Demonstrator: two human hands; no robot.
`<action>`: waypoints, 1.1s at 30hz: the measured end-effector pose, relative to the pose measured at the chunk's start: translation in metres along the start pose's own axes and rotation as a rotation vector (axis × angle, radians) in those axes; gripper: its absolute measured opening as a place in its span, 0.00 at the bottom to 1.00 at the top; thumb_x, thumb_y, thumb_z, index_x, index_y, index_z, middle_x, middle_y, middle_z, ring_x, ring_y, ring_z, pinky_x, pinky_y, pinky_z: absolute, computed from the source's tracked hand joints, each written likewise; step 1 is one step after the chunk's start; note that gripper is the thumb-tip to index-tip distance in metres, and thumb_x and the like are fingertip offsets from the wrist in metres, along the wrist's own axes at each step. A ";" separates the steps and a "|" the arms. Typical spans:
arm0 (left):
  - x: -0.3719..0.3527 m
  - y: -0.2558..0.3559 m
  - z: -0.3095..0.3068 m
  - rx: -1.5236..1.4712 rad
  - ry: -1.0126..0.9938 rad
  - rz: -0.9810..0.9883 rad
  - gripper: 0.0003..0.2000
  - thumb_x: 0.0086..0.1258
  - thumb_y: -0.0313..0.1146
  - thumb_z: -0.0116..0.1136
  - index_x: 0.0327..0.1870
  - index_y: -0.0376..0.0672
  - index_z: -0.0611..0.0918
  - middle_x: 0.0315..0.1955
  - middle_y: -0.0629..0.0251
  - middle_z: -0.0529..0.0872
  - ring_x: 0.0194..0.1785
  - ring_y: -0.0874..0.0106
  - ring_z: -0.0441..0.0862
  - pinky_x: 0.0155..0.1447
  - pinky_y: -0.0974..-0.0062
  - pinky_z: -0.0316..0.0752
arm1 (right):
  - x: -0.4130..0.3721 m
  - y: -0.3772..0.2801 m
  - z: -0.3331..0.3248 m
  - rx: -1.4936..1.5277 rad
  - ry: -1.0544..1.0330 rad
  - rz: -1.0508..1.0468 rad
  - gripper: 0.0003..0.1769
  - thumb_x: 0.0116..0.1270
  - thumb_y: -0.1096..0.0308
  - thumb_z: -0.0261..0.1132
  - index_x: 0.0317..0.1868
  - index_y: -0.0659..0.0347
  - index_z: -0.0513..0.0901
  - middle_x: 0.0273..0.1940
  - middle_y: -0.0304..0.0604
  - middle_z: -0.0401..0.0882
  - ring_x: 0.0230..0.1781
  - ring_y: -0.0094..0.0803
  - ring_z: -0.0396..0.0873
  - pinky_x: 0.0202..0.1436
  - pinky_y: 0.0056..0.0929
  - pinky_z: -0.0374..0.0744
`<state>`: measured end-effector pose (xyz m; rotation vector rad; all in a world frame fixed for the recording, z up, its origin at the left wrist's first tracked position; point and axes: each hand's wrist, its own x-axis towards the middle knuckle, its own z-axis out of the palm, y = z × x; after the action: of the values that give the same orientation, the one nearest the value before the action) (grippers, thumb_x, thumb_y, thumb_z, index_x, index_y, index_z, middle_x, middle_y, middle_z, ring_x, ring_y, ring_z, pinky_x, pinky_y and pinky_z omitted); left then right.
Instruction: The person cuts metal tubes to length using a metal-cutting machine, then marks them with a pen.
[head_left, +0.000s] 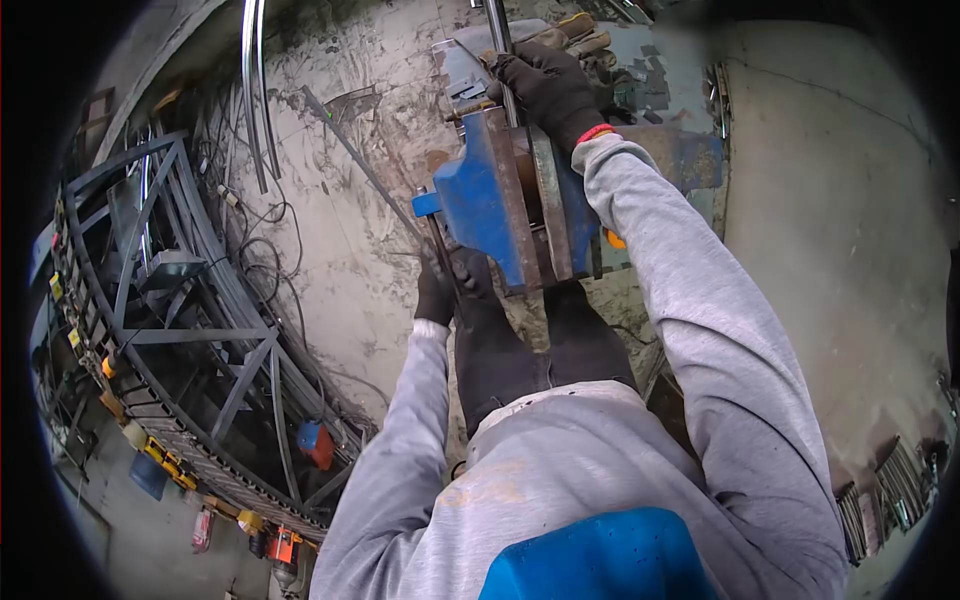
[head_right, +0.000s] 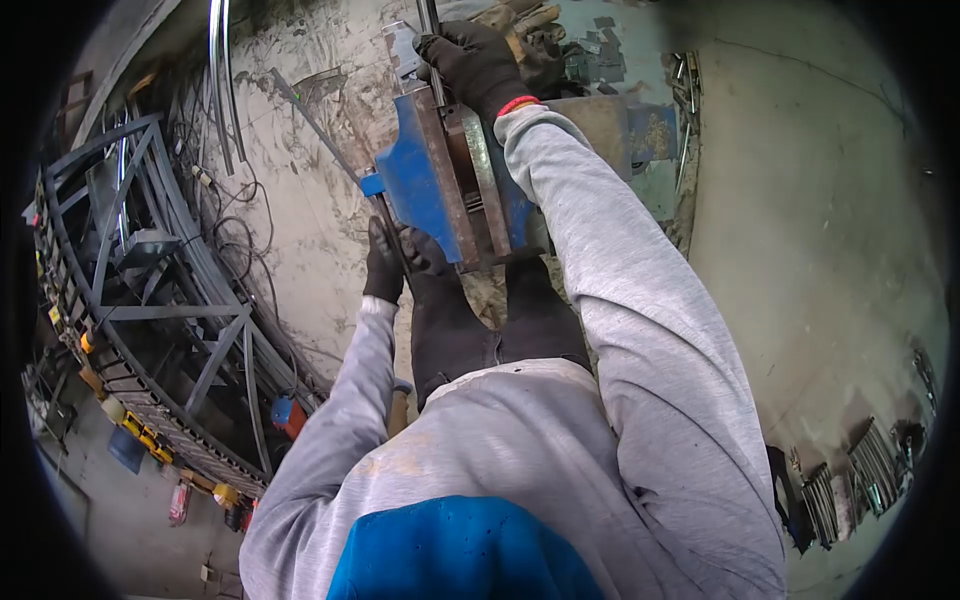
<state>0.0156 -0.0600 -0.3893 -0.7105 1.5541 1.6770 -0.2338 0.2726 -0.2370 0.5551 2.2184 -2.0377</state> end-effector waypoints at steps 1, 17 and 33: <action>-0.030 0.063 0.017 -0.332 -0.069 -0.221 0.33 0.83 0.62 0.44 0.73 0.42 0.72 0.36 0.59 0.88 0.33 0.64 0.89 0.39 0.59 0.86 | -0.002 -0.005 0.000 -0.051 0.017 -0.025 0.13 0.73 0.58 0.69 0.42 0.61 0.89 0.28 0.37 0.88 0.28 0.21 0.82 0.34 0.27 0.79; -0.092 0.086 0.044 -0.060 -0.131 -0.376 0.26 0.79 0.38 0.53 0.75 0.42 0.70 0.45 0.62 0.85 0.40 0.70 0.87 0.45 0.69 0.84 | -0.001 -0.011 -0.002 -0.040 0.002 0.085 0.13 0.74 0.60 0.70 0.45 0.62 0.90 0.30 0.35 0.89 0.31 0.20 0.82 0.39 0.25 0.79; 0.024 -0.031 0.021 0.193 -0.105 -0.012 0.15 0.77 0.37 0.56 0.60 0.45 0.80 0.33 0.72 0.80 0.30 0.80 0.71 0.34 0.76 0.67 | 0.000 -0.014 -0.004 -0.188 -0.038 0.075 0.15 0.77 0.59 0.65 0.49 0.62 0.90 0.32 0.38 0.90 0.31 0.19 0.83 0.37 0.24 0.80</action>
<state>0.0284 -0.0362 -0.4238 -0.5228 1.6065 1.5061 -0.2379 0.2758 -0.2234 0.5659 2.2980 -1.7647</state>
